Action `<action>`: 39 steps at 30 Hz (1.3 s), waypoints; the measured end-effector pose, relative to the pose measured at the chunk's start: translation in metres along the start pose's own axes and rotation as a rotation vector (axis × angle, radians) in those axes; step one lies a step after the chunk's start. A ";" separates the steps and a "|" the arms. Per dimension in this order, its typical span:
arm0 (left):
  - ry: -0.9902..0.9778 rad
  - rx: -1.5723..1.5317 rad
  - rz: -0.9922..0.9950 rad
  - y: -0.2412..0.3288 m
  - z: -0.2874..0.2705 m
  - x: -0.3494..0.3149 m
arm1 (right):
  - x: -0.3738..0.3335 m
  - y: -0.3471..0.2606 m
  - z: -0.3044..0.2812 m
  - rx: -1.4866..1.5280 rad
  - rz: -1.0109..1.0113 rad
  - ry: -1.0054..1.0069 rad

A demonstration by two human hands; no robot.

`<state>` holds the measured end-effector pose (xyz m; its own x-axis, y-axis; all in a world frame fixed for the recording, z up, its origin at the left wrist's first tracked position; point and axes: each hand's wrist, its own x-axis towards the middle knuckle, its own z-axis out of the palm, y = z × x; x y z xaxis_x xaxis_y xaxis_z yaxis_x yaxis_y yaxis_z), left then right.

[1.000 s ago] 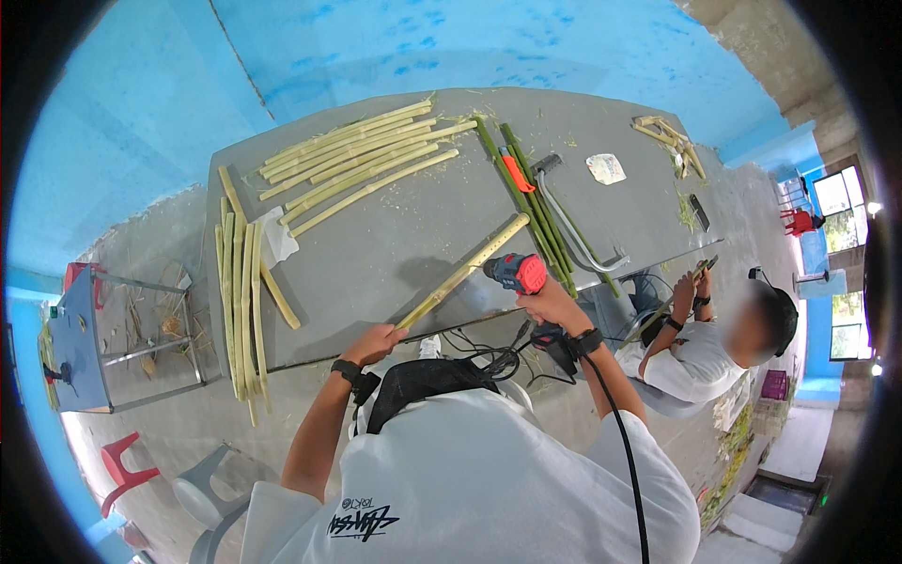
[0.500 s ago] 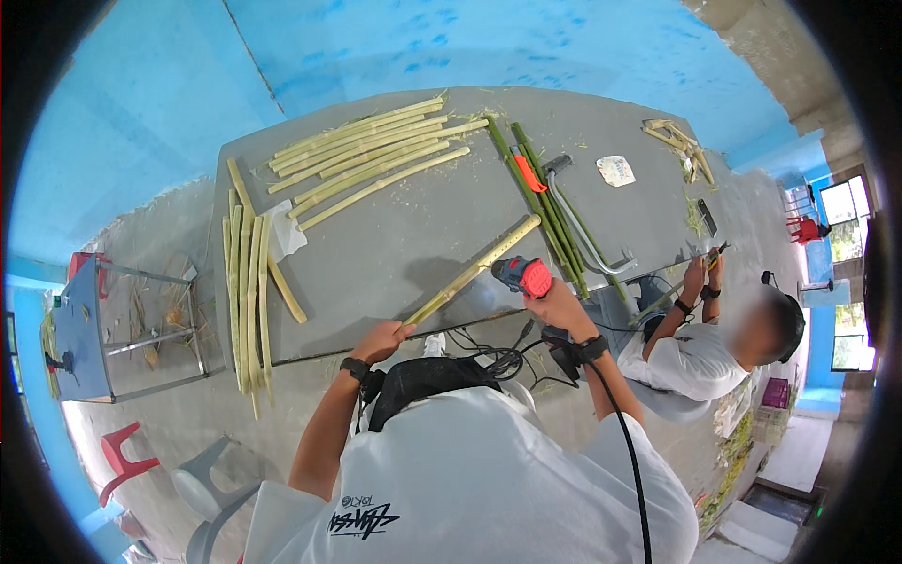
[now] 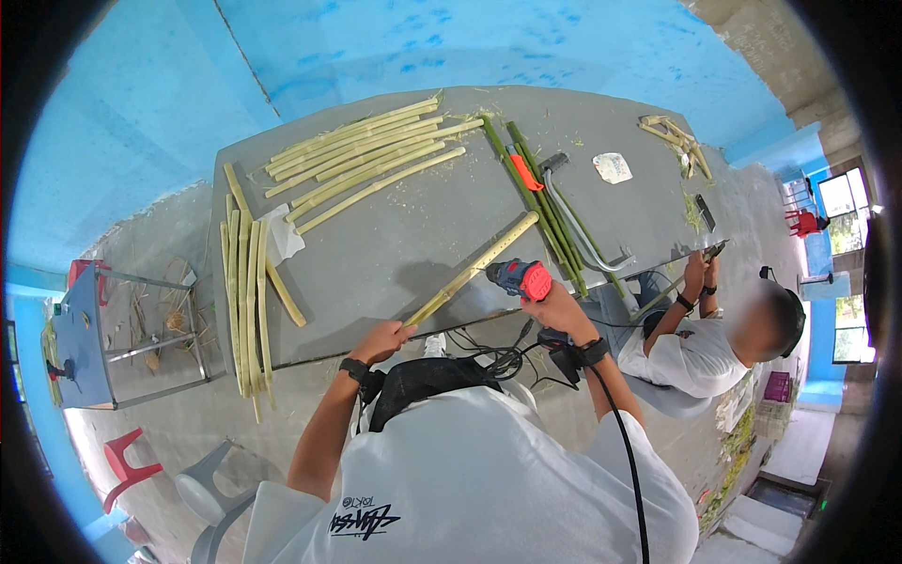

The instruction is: The recorder uses a power drill to make holes in bamboo stalks at a workstation.

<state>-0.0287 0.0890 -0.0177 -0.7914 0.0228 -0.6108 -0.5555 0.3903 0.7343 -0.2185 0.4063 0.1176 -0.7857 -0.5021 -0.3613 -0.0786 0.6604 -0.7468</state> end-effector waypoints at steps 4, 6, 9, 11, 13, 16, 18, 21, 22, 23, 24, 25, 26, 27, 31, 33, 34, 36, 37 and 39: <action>0.008 0.011 0.043 -0.004 0.003 0.001 | 0.001 -0.004 0.000 -0.022 -0.009 -0.018; 0.037 0.028 0.033 -0.006 0.006 0.001 | 0.001 -0.005 0.000 -0.016 0.049 -0.044; 0.035 0.021 0.079 -0.008 0.006 0.003 | 0.001 -0.001 0.000 -0.032 0.040 -0.033; 0.034 0.016 0.077 -0.007 0.006 0.003 | 0.000 -0.003 0.000 -0.004 0.070 -0.037; 0.033 0.010 0.076 -0.010 0.007 0.004 | 0.000 0.000 0.001 -0.007 0.071 -0.031; 0.034 0.025 0.086 -0.015 0.007 0.006 | 0.001 0.002 0.001 -0.022 0.068 -0.036; 0.024 0.038 0.096 -0.013 0.007 0.007 | 0.002 0.006 0.001 -0.034 0.067 -0.042; 0.018 0.070 0.107 -0.006 0.006 0.005 | 0.004 0.014 0.003 -0.056 -0.040 0.009; 0.017 0.070 0.108 -0.005 0.006 0.005 | 0.004 0.013 0.003 -0.058 -0.039 0.001; 0.027 0.059 0.114 -0.004 0.006 0.005 | 0.005 0.011 0.003 -0.061 -0.038 -0.006; 0.038 0.049 0.120 -0.006 0.007 0.005 | 0.005 0.009 0.002 -0.061 -0.038 -0.006; 0.039 0.048 0.119 -0.008 0.008 0.006 | 0.006 0.007 0.001 -0.009 0.013 -0.035; 0.045 0.064 0.130 -0.010 0.008 0.006 | 0.006 0.006 0.001 0.042 0.063 -0.064; 0.051 0.079 0.142 -0.010 0.009 0.007 | 0.006 0.004 -0.001 0.041 0.064 -0.064; 0.035 0.065 0.111 -0.008 0.009 0.008 | 0.008 0.005 -0.003 0.061 0.100 -0.096; 0.018 0.049 0.078 -0.005 0.007 0.007 | 0.010 0.006 -0.004 0.070 0.046 -0.097; 0.020 0.048 0.079 -0.004 0.005 0.007 | 0.010 0.004 -0.004 0.097 0.094 -0.113; -0.074 -0.053 -0.037 -0.003 0.004 0.006 | 0.011 0.002 -0.004 0.122 0.140 -0.130; -0.072 -0.053 -0.037 -0.003 0.004 0.005 | 0.011 0.003 -0.005 0.126 0.146 -0.144; -0.063 -0.071 -0.015 -0.006 0.005 0.006 | 0.012 0.001 -0.005 0.130 0.151 -0.158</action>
<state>-0.0286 0.0908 -0.0272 -0.7665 0.0761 -0.6378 -0.5858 0.3244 0.7427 -0.2310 0.4036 0.1152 -0.6759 -0.4910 -0.5496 0.1204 0.6622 -0.7396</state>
